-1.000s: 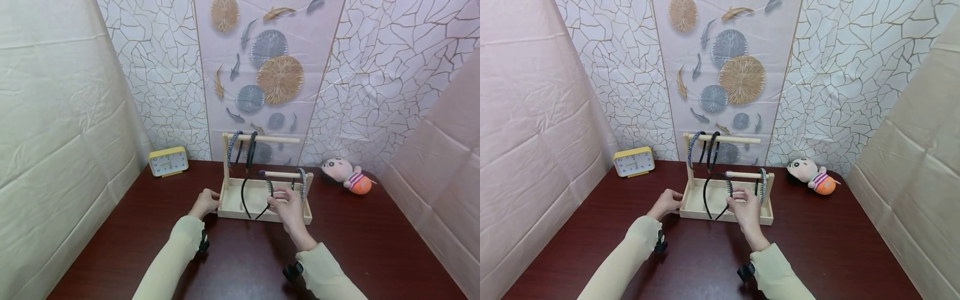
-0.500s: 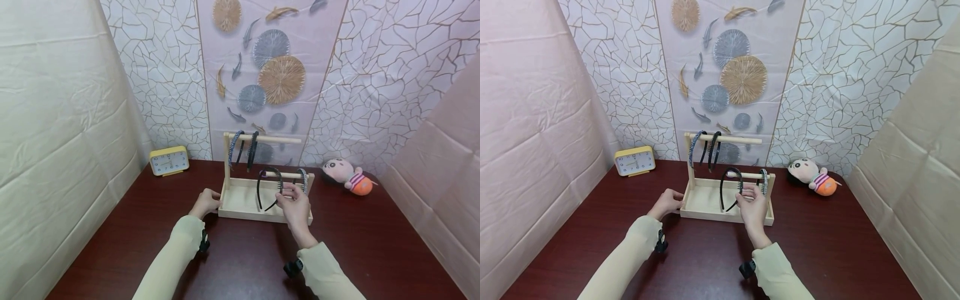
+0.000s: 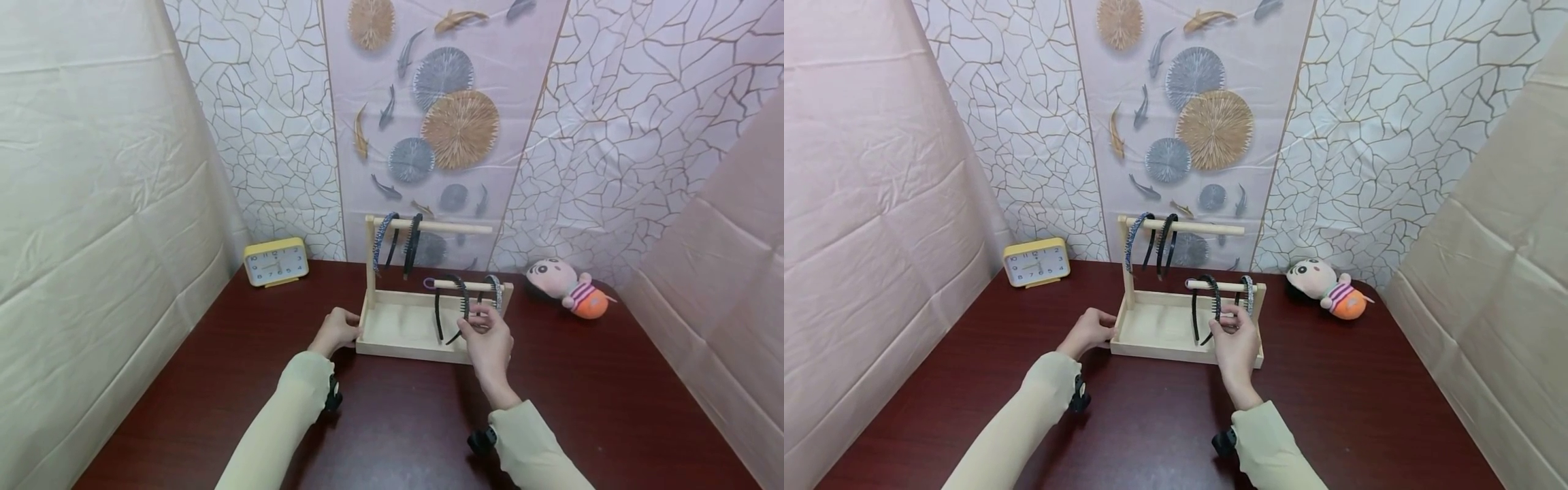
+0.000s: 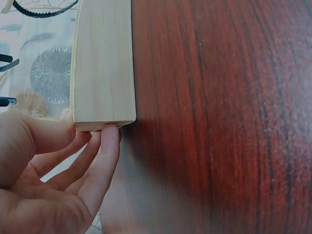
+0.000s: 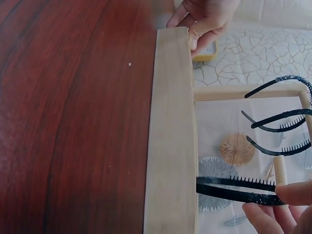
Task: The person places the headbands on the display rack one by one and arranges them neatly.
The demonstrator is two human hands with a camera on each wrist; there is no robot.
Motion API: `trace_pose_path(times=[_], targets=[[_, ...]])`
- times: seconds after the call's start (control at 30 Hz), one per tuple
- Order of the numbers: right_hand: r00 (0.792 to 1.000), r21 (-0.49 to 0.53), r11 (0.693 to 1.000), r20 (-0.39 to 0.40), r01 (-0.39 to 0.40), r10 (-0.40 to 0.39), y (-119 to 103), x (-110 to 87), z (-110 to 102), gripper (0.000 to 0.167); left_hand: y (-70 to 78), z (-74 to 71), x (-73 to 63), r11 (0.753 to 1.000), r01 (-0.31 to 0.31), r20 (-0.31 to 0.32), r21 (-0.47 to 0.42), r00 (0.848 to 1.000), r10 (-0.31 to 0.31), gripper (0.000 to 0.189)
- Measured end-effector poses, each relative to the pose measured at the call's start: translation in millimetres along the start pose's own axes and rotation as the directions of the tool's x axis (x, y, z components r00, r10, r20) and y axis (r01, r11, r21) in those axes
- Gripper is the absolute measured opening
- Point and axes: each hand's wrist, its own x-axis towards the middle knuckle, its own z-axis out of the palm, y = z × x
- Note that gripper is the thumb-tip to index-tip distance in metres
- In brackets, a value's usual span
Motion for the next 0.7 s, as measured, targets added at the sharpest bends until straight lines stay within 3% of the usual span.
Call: trace_pose_path(times=[0.27, 0.53, 0.7], targets=[[1.0, -0.055, 0.999, -0.008, 0.001, -0.002, 3, -2.9, 4, 0.027, -2.3, 1.3, 0.7, 1.0, 0.005, 0.003, 0.003, 1.0, -0.005, 0.037], [0.995, -0.033, 0.999, 0.095, 0.02, -0.017, 6, -3.3, 2, 0.039, -6.3, 1.2, 1.5, 1.0, 0.006, -0.002, -0.003, 1.0, -0.006, 0.037], [0.988, 0.004, 1.0, 0.154, 0.021, -0.022, 6, -13.4, -9, 0.037, -15.5, -5.0, -4.5, 0.997, -0.036, -0.014, 0.068, 0.999, 0.037, 0.037]])
